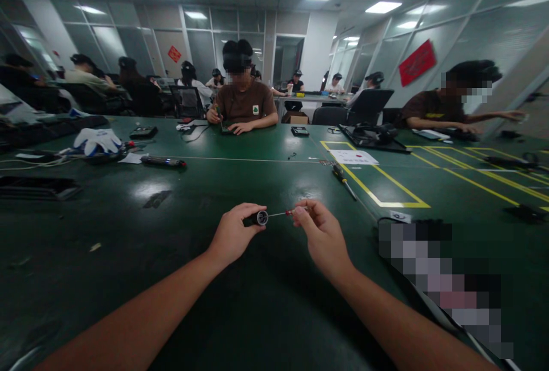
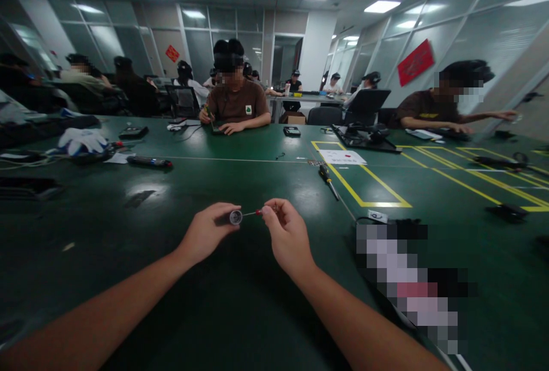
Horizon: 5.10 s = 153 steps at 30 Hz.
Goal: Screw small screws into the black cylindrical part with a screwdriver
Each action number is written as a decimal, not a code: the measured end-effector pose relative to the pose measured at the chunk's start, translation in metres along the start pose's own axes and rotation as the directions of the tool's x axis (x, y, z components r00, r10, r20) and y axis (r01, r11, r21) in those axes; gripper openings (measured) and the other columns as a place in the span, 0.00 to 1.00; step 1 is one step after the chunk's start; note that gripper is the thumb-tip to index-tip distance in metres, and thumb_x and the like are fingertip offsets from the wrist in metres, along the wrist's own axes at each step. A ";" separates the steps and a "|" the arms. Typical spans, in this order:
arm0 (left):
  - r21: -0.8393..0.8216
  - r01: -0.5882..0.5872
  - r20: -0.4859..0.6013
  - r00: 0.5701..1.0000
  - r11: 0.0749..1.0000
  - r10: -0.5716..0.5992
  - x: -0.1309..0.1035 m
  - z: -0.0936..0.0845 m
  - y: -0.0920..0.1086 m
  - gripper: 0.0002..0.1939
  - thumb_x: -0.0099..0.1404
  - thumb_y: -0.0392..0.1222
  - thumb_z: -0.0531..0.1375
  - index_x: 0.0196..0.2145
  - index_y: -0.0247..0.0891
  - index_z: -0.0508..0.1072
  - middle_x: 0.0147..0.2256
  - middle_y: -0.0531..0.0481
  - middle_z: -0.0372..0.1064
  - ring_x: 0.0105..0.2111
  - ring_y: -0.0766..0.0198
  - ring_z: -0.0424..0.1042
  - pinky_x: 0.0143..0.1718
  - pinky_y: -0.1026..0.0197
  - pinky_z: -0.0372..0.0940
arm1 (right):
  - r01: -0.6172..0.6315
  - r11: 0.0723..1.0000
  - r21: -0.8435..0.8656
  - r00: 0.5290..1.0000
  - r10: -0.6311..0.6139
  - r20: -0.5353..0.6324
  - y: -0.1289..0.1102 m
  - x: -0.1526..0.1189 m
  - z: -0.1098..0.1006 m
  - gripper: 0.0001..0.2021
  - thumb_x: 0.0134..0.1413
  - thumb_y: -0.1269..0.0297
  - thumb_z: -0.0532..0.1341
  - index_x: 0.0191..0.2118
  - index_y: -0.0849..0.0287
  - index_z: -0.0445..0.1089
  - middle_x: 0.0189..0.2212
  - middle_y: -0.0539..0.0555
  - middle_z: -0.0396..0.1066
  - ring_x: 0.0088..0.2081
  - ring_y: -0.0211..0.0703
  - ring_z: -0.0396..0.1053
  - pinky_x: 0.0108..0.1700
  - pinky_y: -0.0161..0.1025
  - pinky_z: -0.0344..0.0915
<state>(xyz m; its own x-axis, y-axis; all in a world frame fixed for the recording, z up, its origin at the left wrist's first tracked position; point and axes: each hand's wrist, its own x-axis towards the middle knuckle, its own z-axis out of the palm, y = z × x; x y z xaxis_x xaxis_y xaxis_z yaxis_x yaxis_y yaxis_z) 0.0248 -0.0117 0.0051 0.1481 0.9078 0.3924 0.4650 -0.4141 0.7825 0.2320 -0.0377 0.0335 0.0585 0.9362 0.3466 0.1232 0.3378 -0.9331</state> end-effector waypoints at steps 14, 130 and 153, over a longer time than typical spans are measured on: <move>-0.039 -0.030 0.001 1.000 0.999 0.030 0.002 0.001 -0.009 0.23 0.56 0.27 0.70 0.48 0.44 0.82 0.48 0.48 0.79 0.49 0.57 0.76 0.57 0.50 0.68 | -0.032 0.997 0.074 0.999 0.031 0.026 0.008 0.004 -0.001 0.13 0.62 0.51 0.64 0.41 0.55 0.75 0.32 0.52 0.75 0.34 0.44 0.72 0.41 0.43 0.68; -0.014 -0.077 -0.039 0.996 0.997 0.076 0.001 0.002 -0.010 0.22 0.58 0.29 0.70 0.49 0.45 0.81 0.48 0.48 0.79 0.50 0.55 0.76 0.57 0.49 0.68 | 0.323 0.881 -0.344 0.943 -0.271 0.193 -0.009 -0.011 -0.006 0.08 0.70 0.62 0.56 0.45 0.55 0.72 0.33 0.52 0.77 0.35 0.44 0.76 0.38 0.39 0.67; -0.032 -0.073 -0.041 0.997 0.997 0.071 0.001 0.000 -0.007 0.20 0.59 0.31 0.69 0.49 0.45 0.81 0.49 0.47 0.78 0.51 0.54 0.76 0.58 0.47 0.67 | 0.311 0.879 -0.362 0.949 -0.268 0.164 -0.009 -0.010 -0.007 0.09 0.70 0.62 0.56 0.47 0.55 0.72 0.36 0.53 0.78 0.37 0.45 0.76 0.41 0.41 0.69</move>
<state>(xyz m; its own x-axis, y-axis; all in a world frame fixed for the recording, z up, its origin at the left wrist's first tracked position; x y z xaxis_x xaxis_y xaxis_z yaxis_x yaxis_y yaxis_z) 0.0213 -0.0082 0.0002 0.1448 0.8724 0.4668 0.4252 -0.4809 0.7668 0.2368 -0.0510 0.0386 -0.1397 0.8140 0.5639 0.4848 0.5528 -0.6778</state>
